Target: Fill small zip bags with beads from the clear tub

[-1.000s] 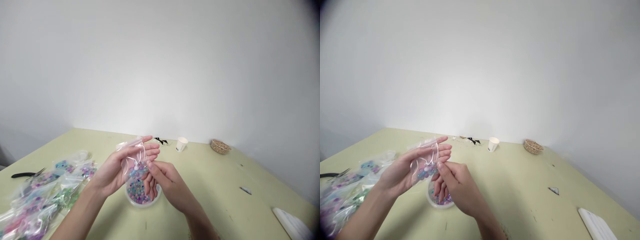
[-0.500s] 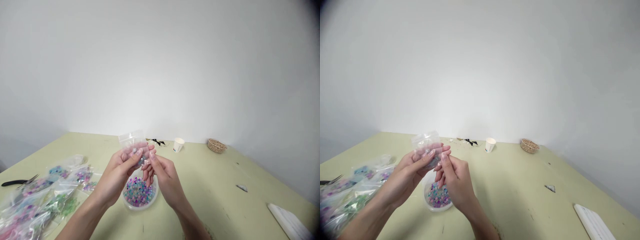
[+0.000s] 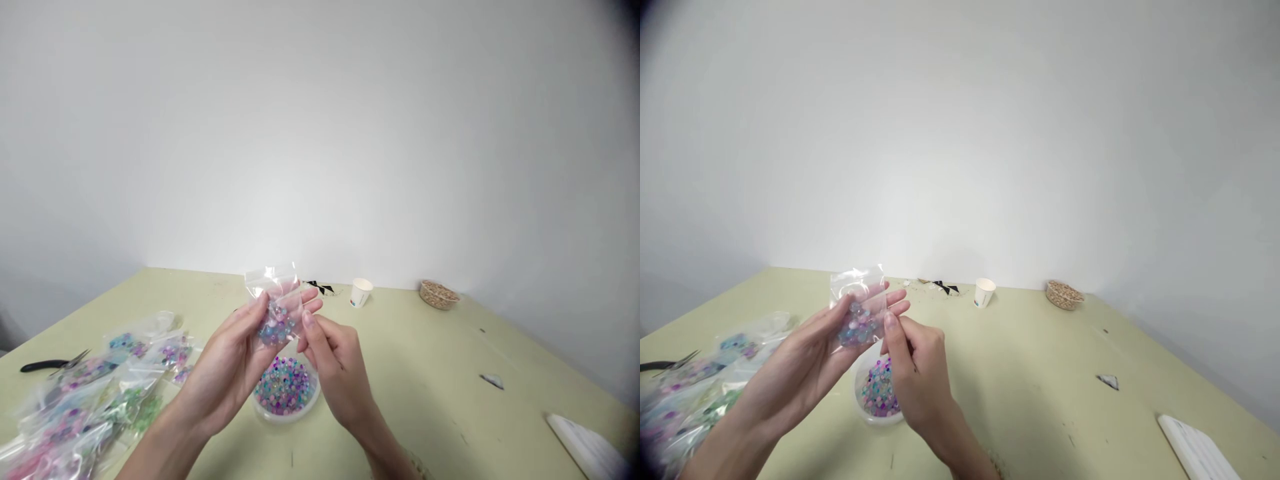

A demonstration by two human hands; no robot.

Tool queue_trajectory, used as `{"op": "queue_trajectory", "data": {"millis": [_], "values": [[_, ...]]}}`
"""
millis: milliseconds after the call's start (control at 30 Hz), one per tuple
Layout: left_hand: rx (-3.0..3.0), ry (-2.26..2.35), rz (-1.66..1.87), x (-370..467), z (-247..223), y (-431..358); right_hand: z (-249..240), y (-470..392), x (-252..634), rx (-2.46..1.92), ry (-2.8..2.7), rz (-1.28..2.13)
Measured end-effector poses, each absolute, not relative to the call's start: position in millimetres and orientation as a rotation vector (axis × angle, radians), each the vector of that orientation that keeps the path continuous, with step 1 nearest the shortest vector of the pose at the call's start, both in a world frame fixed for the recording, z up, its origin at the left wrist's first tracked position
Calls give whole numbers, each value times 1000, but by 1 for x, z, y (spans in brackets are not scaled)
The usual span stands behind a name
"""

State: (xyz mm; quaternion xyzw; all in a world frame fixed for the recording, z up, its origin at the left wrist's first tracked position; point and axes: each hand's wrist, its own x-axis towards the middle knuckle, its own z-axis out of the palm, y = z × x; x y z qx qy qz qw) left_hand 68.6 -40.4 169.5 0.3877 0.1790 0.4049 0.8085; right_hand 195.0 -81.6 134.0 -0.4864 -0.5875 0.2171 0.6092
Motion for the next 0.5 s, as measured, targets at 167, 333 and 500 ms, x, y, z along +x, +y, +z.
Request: {"op": "queue_trajectory", "data": {"millis": [167,333,500], "values": [[857,394,887,65,172,-44,131,-82,196,-1124,-1306,262],[858,383,850,62,175,-49,125,-86,196,-907,-1183,431],[893,323,806,56,175,-52,130,-95,190,-636,-1069,664]]}}
